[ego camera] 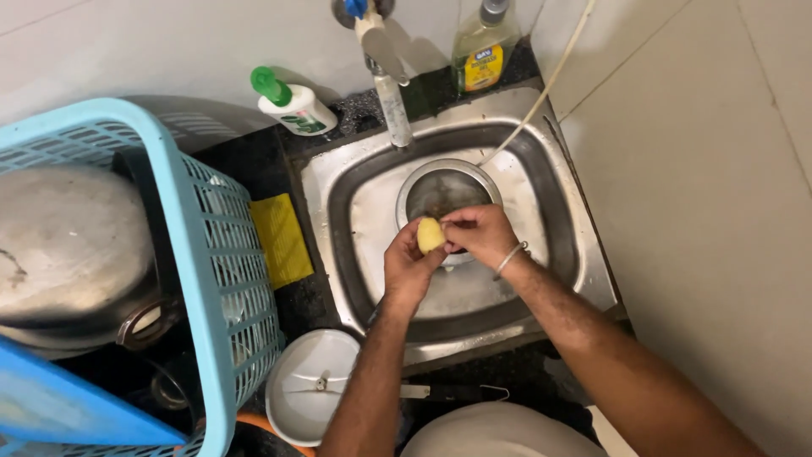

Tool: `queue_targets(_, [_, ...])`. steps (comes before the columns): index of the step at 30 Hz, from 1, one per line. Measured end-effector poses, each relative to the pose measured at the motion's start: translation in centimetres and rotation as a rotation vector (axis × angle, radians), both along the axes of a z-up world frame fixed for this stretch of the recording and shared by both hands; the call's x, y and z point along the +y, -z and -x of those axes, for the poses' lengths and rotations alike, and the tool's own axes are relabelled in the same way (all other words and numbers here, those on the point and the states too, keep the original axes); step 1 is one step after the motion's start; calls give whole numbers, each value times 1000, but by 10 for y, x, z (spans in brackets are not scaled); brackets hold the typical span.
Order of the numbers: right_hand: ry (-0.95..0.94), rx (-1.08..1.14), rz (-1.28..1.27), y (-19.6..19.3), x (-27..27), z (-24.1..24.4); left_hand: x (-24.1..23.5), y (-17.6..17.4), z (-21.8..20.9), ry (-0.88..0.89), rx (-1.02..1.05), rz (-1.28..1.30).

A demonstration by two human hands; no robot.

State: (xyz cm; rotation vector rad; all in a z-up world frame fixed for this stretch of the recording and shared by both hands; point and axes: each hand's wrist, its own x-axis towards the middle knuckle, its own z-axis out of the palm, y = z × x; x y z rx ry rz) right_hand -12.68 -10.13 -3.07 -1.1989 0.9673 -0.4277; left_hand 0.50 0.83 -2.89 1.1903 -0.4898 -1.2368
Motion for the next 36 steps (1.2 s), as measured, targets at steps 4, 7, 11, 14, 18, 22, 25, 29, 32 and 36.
queue_targets(4, [41, 8, -44, 3, -3, -2, -1, -24, -3, 63, 13, -53])
queue_targets(7, [59, -36, -149, 2, -8, 0, 0, -30, -9, 63, 65, -54])
queue_targets(11, [81, -127, -334, 0, -8, 3, 0, -36, -14, 49, 403, -52])
queue_targets(14, [84, -151, -357, 3, -10, 3, 0, -32, -18, 5, 517, -44])
queue_targets(18, [119, -177, -298, 14, -14, 6, 5, -12, -23, -74, 602, -56])
queue_targets(22, [65, -24, -16, 26, -19, 2, 6, -25, -24, -89, 578, -106])
queue_targets(25, [72, 103, 93, 34, -22, 0, 9, -30, -24, -96, 584, -99])
queue_targets(29, [-247, 364, 751, 43, -21, -4, 7, -31, -22, -61, 501, -79])
queue_targets(32, [-426, 477, 919, 3, -14, -13, 5, -28, -19, -70, 393, -94])
queue_targets(36, [-408, 526, 819, 4, -11, -19, 2, -16, -12, -69, 225, -125])
